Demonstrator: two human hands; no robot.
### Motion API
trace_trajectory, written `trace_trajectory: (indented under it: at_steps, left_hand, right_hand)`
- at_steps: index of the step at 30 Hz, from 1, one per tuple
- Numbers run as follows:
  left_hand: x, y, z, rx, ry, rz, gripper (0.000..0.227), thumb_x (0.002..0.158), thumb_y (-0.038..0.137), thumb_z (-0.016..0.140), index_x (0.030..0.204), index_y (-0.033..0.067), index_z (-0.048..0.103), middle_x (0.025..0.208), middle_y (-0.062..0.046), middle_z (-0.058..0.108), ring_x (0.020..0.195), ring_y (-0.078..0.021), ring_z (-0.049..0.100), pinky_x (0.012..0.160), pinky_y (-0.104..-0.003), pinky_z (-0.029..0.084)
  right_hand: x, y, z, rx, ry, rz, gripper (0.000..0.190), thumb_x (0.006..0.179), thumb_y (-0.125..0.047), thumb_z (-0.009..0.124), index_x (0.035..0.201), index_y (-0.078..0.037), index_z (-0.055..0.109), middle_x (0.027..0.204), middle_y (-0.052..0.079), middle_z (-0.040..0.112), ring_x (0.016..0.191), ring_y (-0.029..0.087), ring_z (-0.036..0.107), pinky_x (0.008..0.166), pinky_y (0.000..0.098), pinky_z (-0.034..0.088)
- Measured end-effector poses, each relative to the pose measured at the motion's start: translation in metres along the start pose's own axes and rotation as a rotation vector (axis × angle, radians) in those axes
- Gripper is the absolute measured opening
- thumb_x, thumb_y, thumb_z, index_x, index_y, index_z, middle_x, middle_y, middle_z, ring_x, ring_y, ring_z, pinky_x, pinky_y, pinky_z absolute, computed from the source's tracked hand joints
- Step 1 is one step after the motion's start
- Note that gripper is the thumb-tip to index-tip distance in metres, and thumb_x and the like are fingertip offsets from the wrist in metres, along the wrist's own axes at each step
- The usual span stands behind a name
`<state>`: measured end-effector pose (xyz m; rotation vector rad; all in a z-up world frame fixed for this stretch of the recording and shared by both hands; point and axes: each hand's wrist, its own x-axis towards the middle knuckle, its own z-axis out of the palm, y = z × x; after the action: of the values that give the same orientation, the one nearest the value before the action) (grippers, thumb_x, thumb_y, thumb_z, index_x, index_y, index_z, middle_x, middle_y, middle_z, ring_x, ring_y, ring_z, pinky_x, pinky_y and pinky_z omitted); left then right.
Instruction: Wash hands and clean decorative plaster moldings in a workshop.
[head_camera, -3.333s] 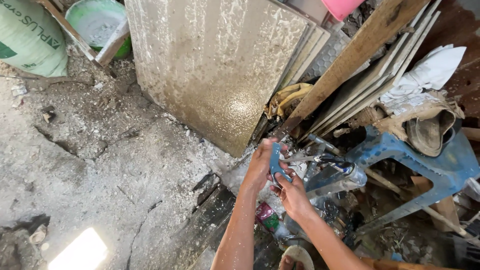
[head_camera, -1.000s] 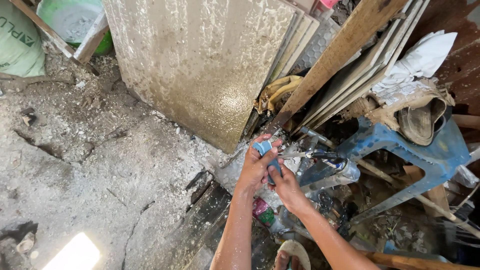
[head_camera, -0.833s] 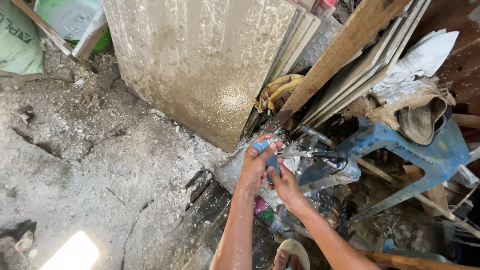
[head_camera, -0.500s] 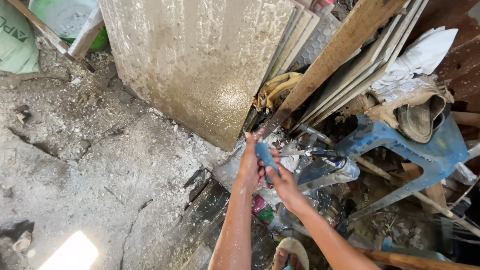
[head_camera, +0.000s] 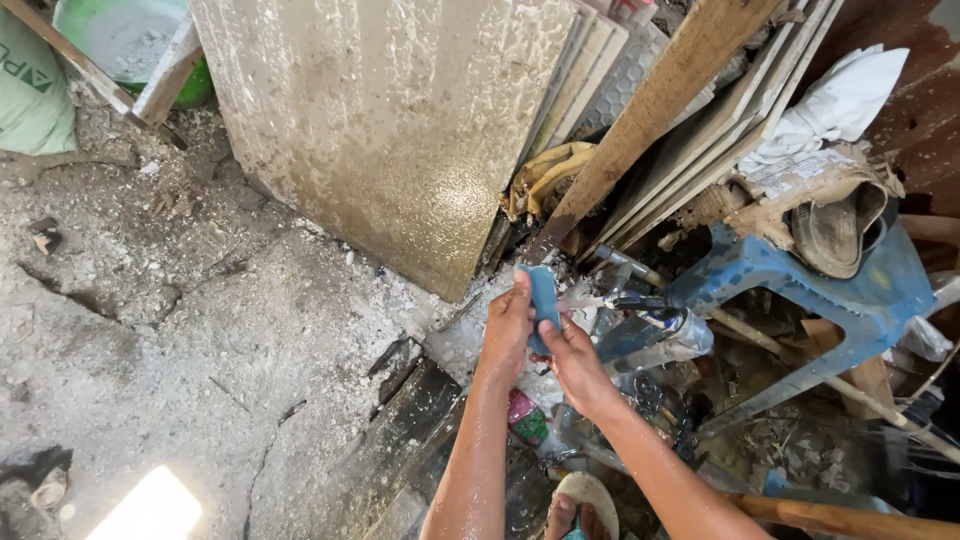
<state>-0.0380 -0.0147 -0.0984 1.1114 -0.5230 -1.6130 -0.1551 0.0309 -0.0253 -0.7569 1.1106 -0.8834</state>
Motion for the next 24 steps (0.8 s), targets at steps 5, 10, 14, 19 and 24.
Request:
trace_trajectory:
  at_steps: [5, 10, 14, 19, 24]
  left_hand:
    - [-0.032, 0.06, 0.022, 0.036, 0.005, -0.023, 0.056, 0.105, 0.056, 0.055, 0.126, 0.0046, 0.046, 0.1, -0.008, 0.048, 0.079, -0.0163, 0.05, 0.065, -0.032, 0.041]
    - [-0.05, 0.089, 0.037, 0.361, -0.108, 0.218, 0.078, 0.095, 0.035, 0.07, 0.154, 0.0178, 0.023, 0.159, -0.017, 0.024, 0.135, -0.0306, 0.044, 0.108, -0.044, 0.043]
    - [-0.039, 0.066, 0.029, 0.512, -0.119, 0.288, 0.044, 0.101, 0.033, 0.063, 0.137, 0.0125, 0.049, 0.159, -0.016, 0.031, 0.144, -0.0293, 0.037, 0.114, -0.045, 0.038]
    - [-0.028, 0.06, 0.018, 0.512, -0.062, 0.194, 0.037, 0.109, 0.04, 0.053, 0.124, 0.007, 0.057, 0.123, -0.014, 0.056, 0.111, -0.0237, 0.055, 0.097, -0.041, 0.048]
    - [-0.027, 0.063, 0.008, 0.263, -0.048, 0.1, 0.049, 0.109, 0.043, 0.04, 0.111, 0.0047, 0.07, 0.1, 0.0, 0.068, 0.075, -0.0133, 0.058, 0.069, -0.031, 0.052]
  right_hand:
    - [0.004, 0.008, -0.007, -0.144, 0.049, -0.058, 0.025, 0.109, -0.025, 0.05, 0.124, -0.008, 0.062, 0.1, -0.004, 0.064, 0.09, 0.008, 0.058, 0.078, 0.0292, 0.051]
    - [0.019, 0.04, -0.024, -0.401, 0.135, -0.013, 0.037, 0.105, -0.016, 0.048, 0.141, -0.016, 0.057, 0.082, -0.001, 0.054, 0.072, 0.009, 0.045, 0.062, 0.0287, 0.041]
    - [0.015, 0.032, -0.018, -0.407, 0.081, -0.086, 0.03, 0.104, -0.014, 0.046, 0.132, -0.01, 0.057, 0.083, -0.003, 0.058, 0.069, 0.008, 0.049, 0.062, 0.0263, 0.045]
    - [0.017, 0.056, -0.038, -0.55, 0.034, -0.135, 0.021, 0.111, -0.017, 0.047, 0.117, -0.004, 0.062, 0.085, -0.001, 0.06, 0.073, 0.008, 0.049, 0.065, 0.0257, 0.046]
    - [0.001, 0.013, -0.003, -0.598, 0.052, -0.114, 0.024, 0.103, -0.019, 0.049, 0.121, -0.013, 0.062, 0.079, -0.004, 0.058, 0.07, 0.005, 0.048, 0.064, 0.0245, 0.045]
